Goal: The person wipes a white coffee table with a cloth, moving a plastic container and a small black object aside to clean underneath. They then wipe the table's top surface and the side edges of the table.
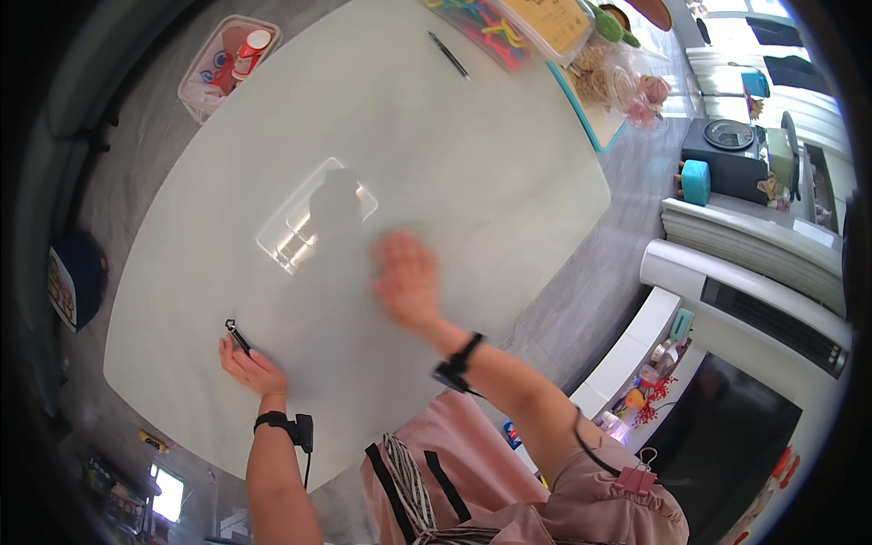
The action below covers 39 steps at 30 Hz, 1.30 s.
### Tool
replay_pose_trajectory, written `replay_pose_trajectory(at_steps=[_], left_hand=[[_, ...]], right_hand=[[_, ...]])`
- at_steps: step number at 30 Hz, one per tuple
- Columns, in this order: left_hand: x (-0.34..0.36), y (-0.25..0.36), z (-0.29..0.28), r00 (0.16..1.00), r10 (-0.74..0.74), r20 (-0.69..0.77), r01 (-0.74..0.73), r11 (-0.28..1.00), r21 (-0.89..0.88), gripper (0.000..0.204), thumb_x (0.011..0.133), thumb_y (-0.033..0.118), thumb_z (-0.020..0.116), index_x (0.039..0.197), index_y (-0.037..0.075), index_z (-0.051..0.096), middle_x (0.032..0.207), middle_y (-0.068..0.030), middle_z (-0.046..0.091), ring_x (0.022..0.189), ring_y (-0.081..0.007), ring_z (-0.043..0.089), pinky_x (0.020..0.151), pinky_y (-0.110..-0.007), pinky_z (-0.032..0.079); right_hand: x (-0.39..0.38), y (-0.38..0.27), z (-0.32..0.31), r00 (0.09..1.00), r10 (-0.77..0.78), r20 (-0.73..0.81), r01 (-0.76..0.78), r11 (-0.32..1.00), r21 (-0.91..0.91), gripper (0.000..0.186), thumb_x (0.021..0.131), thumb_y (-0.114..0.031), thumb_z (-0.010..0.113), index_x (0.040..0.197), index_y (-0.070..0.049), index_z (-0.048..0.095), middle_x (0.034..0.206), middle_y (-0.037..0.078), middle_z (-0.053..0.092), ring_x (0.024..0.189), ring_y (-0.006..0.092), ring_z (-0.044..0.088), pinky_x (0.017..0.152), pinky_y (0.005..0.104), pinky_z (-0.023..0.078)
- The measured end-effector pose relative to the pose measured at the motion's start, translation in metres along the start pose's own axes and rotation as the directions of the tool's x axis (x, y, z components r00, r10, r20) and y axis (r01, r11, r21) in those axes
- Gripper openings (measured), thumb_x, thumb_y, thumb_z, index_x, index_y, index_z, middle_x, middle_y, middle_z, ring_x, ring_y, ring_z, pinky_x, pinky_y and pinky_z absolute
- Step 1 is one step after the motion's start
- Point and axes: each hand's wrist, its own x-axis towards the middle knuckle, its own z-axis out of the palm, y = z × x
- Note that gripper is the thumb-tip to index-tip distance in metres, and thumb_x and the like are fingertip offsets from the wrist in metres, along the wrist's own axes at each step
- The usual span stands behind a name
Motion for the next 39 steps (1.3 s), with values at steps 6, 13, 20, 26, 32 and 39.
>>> replay_pose_trajectory(at_steps=[6, 13, 20, 26, 32, 39], left_hand=[[0.003, 0.002, -0.006, 1.000, 0.005, 0.002, -0.005, 1.000, 0.020, 0.038, 0.104, 0.027, 0.033, 0.099, -0.007, 0.050, 0.140, -0.0222, 0.042, 0.133, -0.0414, 0.037, 0.108, -0.053, 0.031], [-0.002, 0.002, 0.002, 1.000, 0.018, 0.010, -0.019, 0.999, 0.040, 0.037, 0.103, 0.027, 0.034, 0.101, -0.006, 0.049, 0.142, -0.0230, 0.040, 0.134, -0.0413, 0.035, 0.108, -0.053, 0.030], [-0.003, 0.008, -0.002, 0.999, -0.042, -0.004, 0.042, 0.999, 0.005, 0.040, 0.103, 0.029, 0.034, 0.109, -0.008, 0.049, 0.142, -0.0236, 0.038, 0.134, -0.0410, 0.035, 0.110, -0.051, 0.030], [-0.006, -0.009, -0.001, 1.000, 0.010, 0.016, -0.011, 0.995, 0.097, 0.042, 0.104, 0.028, 0.034, 0.117, -0.009, 0.049, 0.141, -0.0242, 0.039, 0.133, -0.0400, 0.035, 0.109, -0.051, 0.030], [-0.006, -0.002, 0.006, 1.000, -0.029, 0.007, 0.029, 0.999, 0.020, 0.042, 0.104, 0.028, 0.035, 0.119, -0.009, 0.048, 0.144, -0.0238, 0.035, 0.134, -0.0396, 0.034, 0.110, -0.050, 0.031], [-0.009, -0.005, -0.003, 0.998, -0.042, 0.037, 0.037, 0.992, 0.119, 0.045, 0.105, 0.028, 0.035, 0.128, -0.009, 0.046, 0.145, -0.0235, 0.034, 0.134, -0.0386, 0.033, 0.110, -0.049, 0.030]], right_hand=[[0.155, 0.025, -0.027, 0.873, -0.389, -0.294, 0.446, 0.881, 0.157, 0.054, 0.085, -0.024, 0.059, 0.136, -0.010, 0.050, 0.142, 0.009, 0.049, 0.134, 0.0303, 0.041, 0.113, 0.0481, 0.029], [0.028, 0.302, -0.077, 0.794, 0.370, -0.482, -0.462, 0.883, -0.083, 0.059, 0.095, -0.028, 0.052, 0.147, -0.004, 0.039, 0.155, 0.016, 0.033, 0.144, 0.0322, 0.028, 0.116, 0.0496, 0.020], [-0.060, 0.036, -0.032, 0.925, -0.250, 0.286, 0.159, 0.939, 0.305, 0.062, 0.089, -0.032, 0.055, 0.147, -0.015, 0.042, 0.155, 0.004, 0.037, 0.144, 0.0260, 0.030, 0.117, 0.0512, 0.020], [0.058, 0.163, -0.068, 0.956, -0.227, -0.185, 0.229, 0.973, -0.010, 0.051, 0.087, -0.017, 0.055, 0.138, -0.013, 0.051, 0.145, 0.006, 0.047, 0.137, 0.0272, 0.038, 0.111, 0.0499, 0.028], [-0.003, 0.386, -0.123, 0.721, 0.500, -0.479, -0.538, 0.840, 0.068, 0.048, 0.099, -0.020, 0.045, 0.146, -0.012, 0.045, 0.155, 0.015, 0.035, 0.144, 0.0332, 0.027, 0.115, 0.0494, 0.022], [-0.049, 0.380, -0.074, 0.674, 0.503, -0.542, -0.436, 0.862, 0.257, 0.049, 0.102, -0.020, 0.039, 0.149, -0.005, 0.038, 0.156, 0.021, 0.030, 0.146, 0.0412, 0.022, 0.119, 0.0482, 0.017]])
